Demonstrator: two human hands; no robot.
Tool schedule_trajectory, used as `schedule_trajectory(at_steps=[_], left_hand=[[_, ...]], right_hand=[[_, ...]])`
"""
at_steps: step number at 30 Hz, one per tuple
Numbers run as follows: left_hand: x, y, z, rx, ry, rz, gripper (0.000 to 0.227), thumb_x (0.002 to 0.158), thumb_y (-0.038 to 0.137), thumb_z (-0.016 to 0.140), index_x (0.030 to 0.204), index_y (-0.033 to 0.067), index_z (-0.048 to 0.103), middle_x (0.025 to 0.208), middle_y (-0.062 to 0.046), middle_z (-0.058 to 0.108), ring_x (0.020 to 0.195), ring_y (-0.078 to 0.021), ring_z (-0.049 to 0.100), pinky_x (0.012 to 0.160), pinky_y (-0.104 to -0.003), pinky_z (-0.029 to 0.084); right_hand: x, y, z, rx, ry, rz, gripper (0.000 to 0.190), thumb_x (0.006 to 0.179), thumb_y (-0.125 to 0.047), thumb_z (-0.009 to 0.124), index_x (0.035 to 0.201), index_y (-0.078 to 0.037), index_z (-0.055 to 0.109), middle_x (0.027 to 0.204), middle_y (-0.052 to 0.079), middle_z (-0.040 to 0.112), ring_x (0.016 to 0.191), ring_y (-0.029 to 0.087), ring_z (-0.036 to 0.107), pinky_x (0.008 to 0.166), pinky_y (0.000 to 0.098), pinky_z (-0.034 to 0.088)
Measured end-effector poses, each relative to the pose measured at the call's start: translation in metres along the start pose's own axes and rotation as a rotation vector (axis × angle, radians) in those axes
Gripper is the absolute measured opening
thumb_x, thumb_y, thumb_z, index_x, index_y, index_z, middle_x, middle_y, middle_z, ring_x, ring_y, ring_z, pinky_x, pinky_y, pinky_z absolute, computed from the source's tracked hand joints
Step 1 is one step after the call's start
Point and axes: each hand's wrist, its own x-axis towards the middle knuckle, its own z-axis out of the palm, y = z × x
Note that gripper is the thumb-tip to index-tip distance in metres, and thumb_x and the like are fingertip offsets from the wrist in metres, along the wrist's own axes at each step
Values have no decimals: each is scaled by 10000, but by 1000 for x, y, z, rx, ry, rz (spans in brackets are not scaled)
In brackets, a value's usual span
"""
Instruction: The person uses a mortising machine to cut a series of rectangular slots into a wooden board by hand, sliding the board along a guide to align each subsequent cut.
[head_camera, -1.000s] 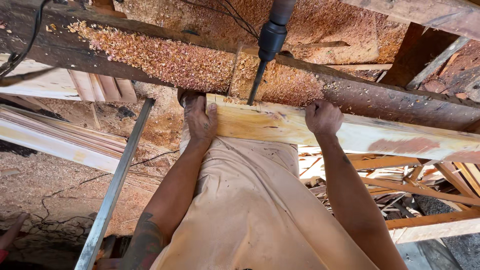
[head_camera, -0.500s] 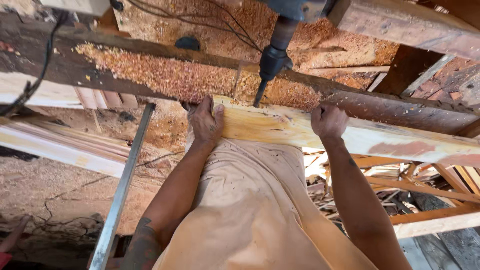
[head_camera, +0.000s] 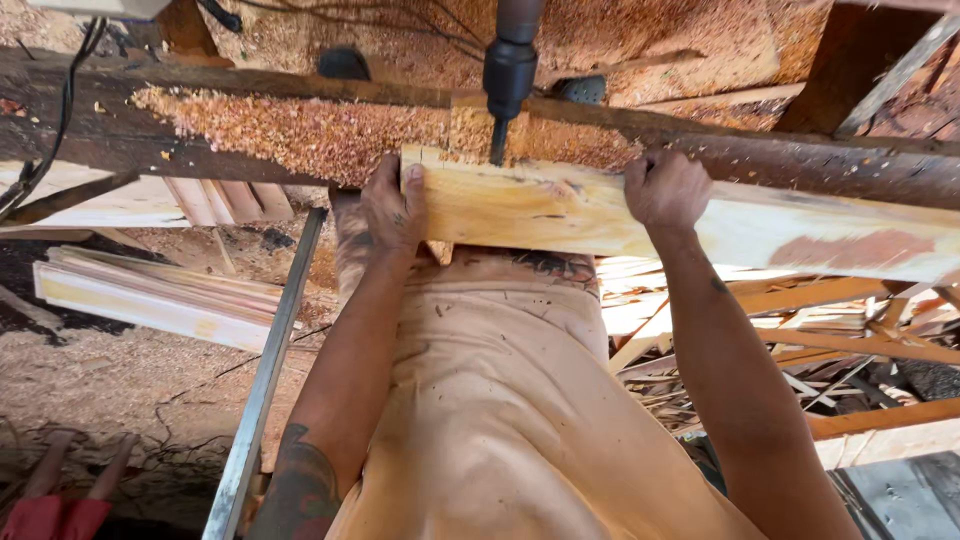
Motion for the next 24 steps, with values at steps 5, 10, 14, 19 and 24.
schedule_trajectory(at_steps=[5, 10, 14, 19, 24], left_hand=[[-4, -3, -4, -37, 19, 158, 644, 1053, 593, 455, 1079, -16, 664, 932, -288, 671, 883, -481, 657, 781, -534, 516], [-59, -31, -6, -54, -43, 30, 647, 1027, 599, 439, 1045, -13, 650, 916, -283, 665, 874, -484, 658, 804, -554, 510], [-74, -54, 0, 12, -30, -6, 683, 1020, 634, 443, 1013, -19, 643, 919, -281, 664, 881, -483, 657, 802, -554, 506], [-64, -53, -2, -20, -20, -26, 727, 992, 677, 403, 966, -1, 666, 871, -229, 675, 832, -408, 687, 793, -528, 512], [-44, -34, -10, -42, 11, 28, 689, 1034, 634, 492, 997, -25, 688, 900, -244, 681, 853, -423, 665, 784, -504, 530]], right_hand=[[-12, -9, 3, 12, 86, 14, 298, 927, -308, 643, 755, -86, 741, 672, 232, 647, 629, 451, 654, 606, 533, 546], [-44, -14, 16, -2, -68, 68, 224, 865, -267, 635, 749, -116, 754, 652, 227, 653, 562, 429, 658, 589, 523, 553], [-55, -14, 25, 7, -48, 42, 224, 887, -262, 650, 750, -111, 742, 673, 209, 667, 607, 434, 658, 603, 518, 553], [-50, -18, 23, 38, -26, 40, 203, 857, -238, 629, 755, -101, 738, 660, 206, 649, 578, 424, 647, 589, 511, 548], [-40, -22, 13, 24, -5, 12, 257, 891, -247, 655, 717, -67, 711, 644, 230, 605, 602, 458, 616, 587, 526, 529]])
